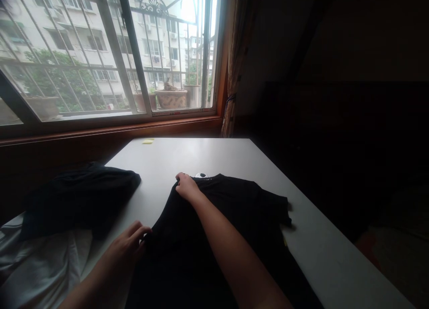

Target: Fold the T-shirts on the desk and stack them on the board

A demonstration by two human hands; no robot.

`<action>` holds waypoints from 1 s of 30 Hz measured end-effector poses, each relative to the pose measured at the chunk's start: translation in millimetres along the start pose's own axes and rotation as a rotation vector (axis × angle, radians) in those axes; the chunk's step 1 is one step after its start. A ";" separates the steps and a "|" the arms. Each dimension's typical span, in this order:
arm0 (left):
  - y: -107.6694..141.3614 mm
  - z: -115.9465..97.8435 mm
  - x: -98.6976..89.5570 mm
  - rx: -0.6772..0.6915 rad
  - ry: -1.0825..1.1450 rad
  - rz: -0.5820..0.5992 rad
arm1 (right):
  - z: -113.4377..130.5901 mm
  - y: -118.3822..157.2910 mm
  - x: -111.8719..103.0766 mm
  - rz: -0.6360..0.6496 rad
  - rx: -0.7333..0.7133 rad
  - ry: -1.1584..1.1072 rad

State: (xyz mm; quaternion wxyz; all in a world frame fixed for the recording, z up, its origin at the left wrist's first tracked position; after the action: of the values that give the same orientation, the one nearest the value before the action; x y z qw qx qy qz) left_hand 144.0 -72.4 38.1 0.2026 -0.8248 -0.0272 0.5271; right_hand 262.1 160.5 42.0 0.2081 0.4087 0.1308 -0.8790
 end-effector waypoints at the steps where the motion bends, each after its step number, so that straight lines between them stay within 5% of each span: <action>1: 0.2 -0.5 -0.5 0.003 -0.008 -0.003 | -2.4 -1.0 -0.8 -0.012 0.028 0.004; 7: 0.3 -1.7 -0.2 0.007 -0.029 0.002 | -17.4 -13.8 1.2 0.020 0.136 -0.015; 18: -4.7 -31.8 -9.8 0.185 -0.275 -0.002 | -1.8 -23.1 13.0 -0.025 -0.034 -0.103; 24: -3.4 -43.9 -7.0 0.289 -0.228 0.001 | 5.4 -21.0 16.1 -0.106 -0.050 -0.069; 30: 2.8 -50.3 14.3 0.448 -0.252 0.159 | 23.7 -4.8 2.0 -0.148 -0.165 -0.002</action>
State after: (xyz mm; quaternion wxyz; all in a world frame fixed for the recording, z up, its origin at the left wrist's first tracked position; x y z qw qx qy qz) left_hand 194.1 -86.6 43.1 0.3333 -0.6869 0.1301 0.6326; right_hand 242.9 154.6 55.7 0.1756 0.3786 0.2324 -0.8785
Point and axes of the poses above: each hand's wrist, its own y-axis away from the middle knuckle, its own x-axis out of the palm, z = x × y, the point moved 9 cm from there along -y, towards the middle knuckle
